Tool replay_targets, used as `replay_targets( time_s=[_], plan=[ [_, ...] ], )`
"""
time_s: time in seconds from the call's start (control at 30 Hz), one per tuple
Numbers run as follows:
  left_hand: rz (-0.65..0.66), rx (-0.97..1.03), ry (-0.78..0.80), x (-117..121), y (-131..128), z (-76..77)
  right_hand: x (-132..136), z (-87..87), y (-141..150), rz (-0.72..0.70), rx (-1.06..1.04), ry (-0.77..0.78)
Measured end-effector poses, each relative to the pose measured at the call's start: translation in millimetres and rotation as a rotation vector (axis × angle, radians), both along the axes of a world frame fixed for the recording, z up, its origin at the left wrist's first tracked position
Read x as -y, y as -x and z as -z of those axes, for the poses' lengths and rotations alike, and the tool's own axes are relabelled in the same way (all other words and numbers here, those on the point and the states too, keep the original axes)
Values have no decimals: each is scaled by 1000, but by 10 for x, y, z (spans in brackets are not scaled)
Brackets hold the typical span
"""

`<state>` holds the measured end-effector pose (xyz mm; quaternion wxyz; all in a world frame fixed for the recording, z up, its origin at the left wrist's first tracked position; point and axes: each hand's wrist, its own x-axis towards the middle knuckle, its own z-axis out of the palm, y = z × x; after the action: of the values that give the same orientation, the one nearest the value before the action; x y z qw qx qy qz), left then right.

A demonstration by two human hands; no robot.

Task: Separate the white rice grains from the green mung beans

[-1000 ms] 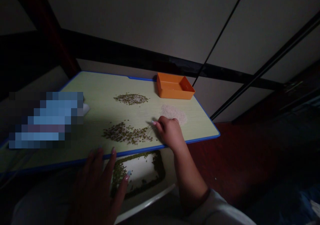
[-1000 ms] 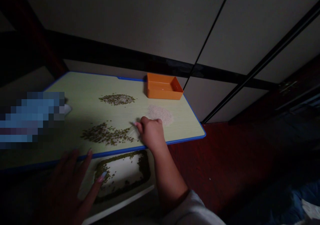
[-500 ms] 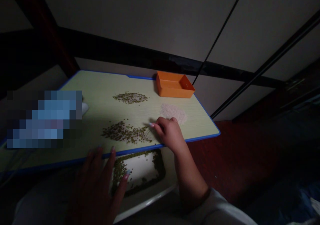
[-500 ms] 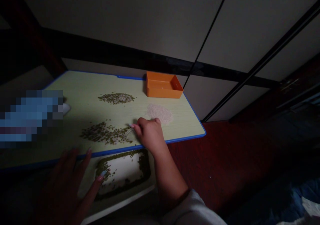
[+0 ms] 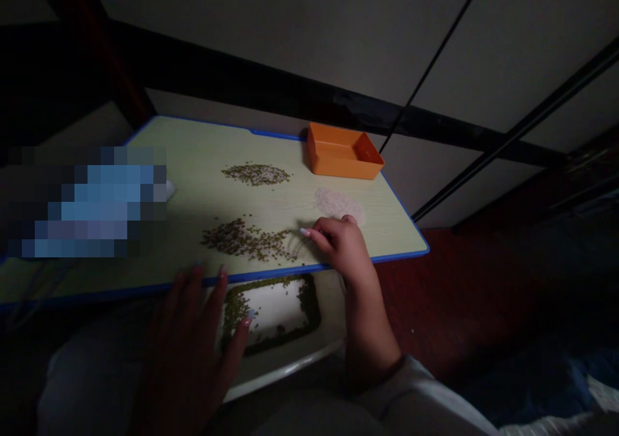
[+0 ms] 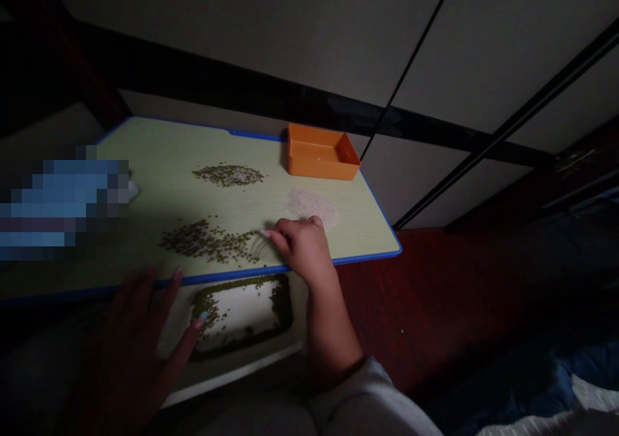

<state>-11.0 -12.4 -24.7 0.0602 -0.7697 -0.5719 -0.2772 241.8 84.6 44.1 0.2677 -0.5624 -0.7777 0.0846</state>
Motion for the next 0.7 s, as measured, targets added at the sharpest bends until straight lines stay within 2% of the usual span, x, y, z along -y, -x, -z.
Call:
replay_targets(
  time_s=[0.2, 0.43, 0.7],
  plan=[
    [-20, -6, 13, 9, -35, -37, 62, -58, -78, 36, 18, 20],
    [-41, -40, 49, 7, -48, -25, 123, -81, -117, 162, -11, 0],
    [-55, -39, 84, 6, -70, -57, 95, -149, -63, 97, 38, 95]
  ],
)
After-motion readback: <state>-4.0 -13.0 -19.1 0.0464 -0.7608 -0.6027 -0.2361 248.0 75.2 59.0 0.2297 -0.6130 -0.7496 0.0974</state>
